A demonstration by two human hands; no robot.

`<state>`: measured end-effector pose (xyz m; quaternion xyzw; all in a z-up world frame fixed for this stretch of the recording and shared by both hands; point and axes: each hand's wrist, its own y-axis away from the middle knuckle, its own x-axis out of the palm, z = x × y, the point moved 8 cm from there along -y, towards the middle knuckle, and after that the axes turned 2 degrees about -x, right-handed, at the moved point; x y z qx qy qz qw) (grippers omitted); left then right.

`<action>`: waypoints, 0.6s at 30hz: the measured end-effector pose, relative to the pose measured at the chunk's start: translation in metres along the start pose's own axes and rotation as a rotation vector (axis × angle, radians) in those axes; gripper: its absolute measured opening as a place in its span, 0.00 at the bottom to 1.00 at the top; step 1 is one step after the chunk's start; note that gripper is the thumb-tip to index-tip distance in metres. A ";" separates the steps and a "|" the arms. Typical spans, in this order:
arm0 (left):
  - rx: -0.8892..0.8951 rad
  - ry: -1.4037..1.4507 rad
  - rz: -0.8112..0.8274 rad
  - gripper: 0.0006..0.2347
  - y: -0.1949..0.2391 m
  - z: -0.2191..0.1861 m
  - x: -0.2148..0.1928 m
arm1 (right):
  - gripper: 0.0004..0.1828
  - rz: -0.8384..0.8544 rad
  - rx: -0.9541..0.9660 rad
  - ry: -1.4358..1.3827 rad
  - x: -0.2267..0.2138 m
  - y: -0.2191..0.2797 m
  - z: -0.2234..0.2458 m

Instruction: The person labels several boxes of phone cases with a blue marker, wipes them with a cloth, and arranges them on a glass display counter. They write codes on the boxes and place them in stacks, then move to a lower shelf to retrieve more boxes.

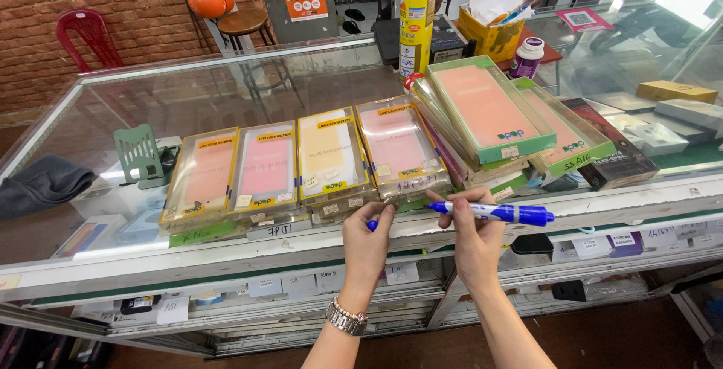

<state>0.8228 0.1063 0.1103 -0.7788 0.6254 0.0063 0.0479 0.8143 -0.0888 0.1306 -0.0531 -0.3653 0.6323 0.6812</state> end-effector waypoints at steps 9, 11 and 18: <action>-0.023 0.072 0.017 0.08 -0.002 0.008 0.002 | 0.11 -0.021 0.055 0.239 -0.010 -0.002 -0.011; -0.031 0.086 0.019 0.08 -0.002 0.007 0.002 | 0.09 -0.070 0.024 0.290 -0.017 0.010 -0.011; 0.010 0.035 -0.020 0.11 -0.001 -0.001 -0.001 | 0.09 -0.176 -0.003 0.326 -0.037 0.032 -0.018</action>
